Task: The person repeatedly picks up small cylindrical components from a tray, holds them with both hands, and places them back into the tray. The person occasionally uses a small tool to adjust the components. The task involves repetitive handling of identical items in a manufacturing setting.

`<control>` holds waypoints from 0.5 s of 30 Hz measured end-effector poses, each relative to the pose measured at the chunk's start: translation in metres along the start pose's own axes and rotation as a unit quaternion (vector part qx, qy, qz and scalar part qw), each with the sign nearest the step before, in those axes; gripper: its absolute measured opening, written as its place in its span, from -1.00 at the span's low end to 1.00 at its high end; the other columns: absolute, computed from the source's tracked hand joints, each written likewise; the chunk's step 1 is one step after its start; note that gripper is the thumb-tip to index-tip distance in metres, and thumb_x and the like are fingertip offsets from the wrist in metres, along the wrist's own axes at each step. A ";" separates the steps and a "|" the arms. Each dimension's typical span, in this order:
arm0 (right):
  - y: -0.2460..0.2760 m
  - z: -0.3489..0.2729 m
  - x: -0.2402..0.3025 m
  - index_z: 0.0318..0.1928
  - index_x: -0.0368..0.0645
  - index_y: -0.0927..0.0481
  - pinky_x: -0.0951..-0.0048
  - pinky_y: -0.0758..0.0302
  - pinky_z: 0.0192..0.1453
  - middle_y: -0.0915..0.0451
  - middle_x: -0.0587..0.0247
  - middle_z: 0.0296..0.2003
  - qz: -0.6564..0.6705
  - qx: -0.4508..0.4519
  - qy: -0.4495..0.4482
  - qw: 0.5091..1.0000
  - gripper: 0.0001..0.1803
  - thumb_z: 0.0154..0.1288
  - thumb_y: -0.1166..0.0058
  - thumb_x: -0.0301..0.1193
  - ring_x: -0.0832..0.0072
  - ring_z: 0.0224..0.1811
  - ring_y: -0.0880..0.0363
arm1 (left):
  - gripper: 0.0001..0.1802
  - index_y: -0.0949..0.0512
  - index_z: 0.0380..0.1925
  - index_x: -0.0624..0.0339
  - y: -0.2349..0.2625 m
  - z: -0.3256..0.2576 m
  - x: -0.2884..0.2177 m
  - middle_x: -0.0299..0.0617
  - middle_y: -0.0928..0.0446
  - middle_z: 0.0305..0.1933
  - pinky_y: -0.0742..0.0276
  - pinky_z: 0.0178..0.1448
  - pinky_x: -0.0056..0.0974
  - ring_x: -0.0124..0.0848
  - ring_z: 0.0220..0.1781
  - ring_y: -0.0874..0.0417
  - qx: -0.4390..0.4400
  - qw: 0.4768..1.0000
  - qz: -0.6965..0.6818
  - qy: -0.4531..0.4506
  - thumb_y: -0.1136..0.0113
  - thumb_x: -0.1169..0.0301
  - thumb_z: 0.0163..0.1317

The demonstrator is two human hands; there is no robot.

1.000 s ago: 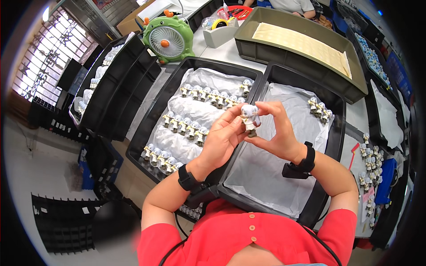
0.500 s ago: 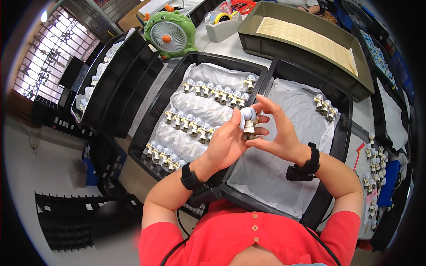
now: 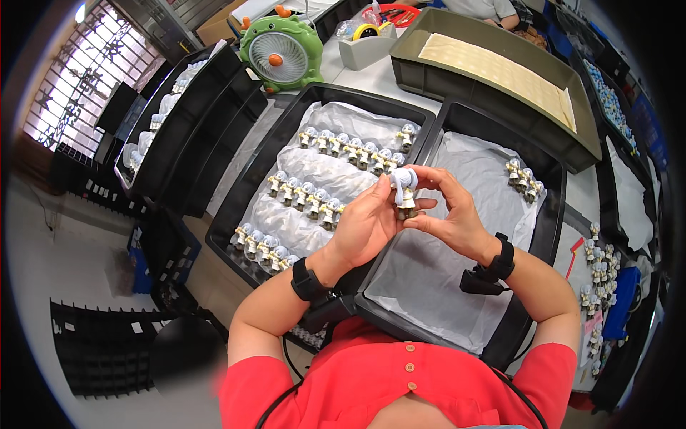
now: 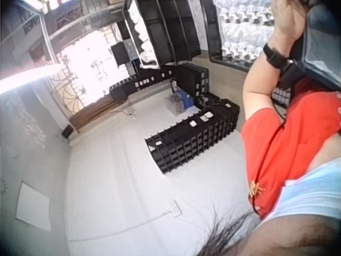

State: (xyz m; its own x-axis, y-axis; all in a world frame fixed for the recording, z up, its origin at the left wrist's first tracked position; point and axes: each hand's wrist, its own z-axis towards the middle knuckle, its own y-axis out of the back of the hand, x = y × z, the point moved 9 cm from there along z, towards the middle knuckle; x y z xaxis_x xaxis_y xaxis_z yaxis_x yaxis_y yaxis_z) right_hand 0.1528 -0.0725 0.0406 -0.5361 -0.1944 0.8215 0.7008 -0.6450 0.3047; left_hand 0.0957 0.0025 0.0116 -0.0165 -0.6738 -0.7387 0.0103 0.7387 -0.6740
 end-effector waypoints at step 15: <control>0.003 0.001 0.005 0.11 -0.14 -0.43 0.38 -0.41 0.08 -0.49 0.22 -0.08 -0.045 0.001 0.011 0.999 -0.30 -0.14 -0.40 -0.45 0.37 -0.06 -0.48 | -0.48 -0.15 0.26 0.25 0.007 0.002 0.001 -0.05 -0.34 0.20 -0.46 0.15 -0.11 -0.14 0.16 -0.47 -0.003 1.000 0.012 0.008 0.32 0.15 0.45</control>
State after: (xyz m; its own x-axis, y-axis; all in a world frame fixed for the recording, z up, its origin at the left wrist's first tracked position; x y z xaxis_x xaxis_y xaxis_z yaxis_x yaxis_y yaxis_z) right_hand 0.1523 -0.0747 0.0455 -0.6074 -0.1522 0.7797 0.6505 -0.6586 0.3782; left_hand 0.0981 0.0067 0.0061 -0.0315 -0.6551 -0.7549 0.0056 0.7552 -0.6555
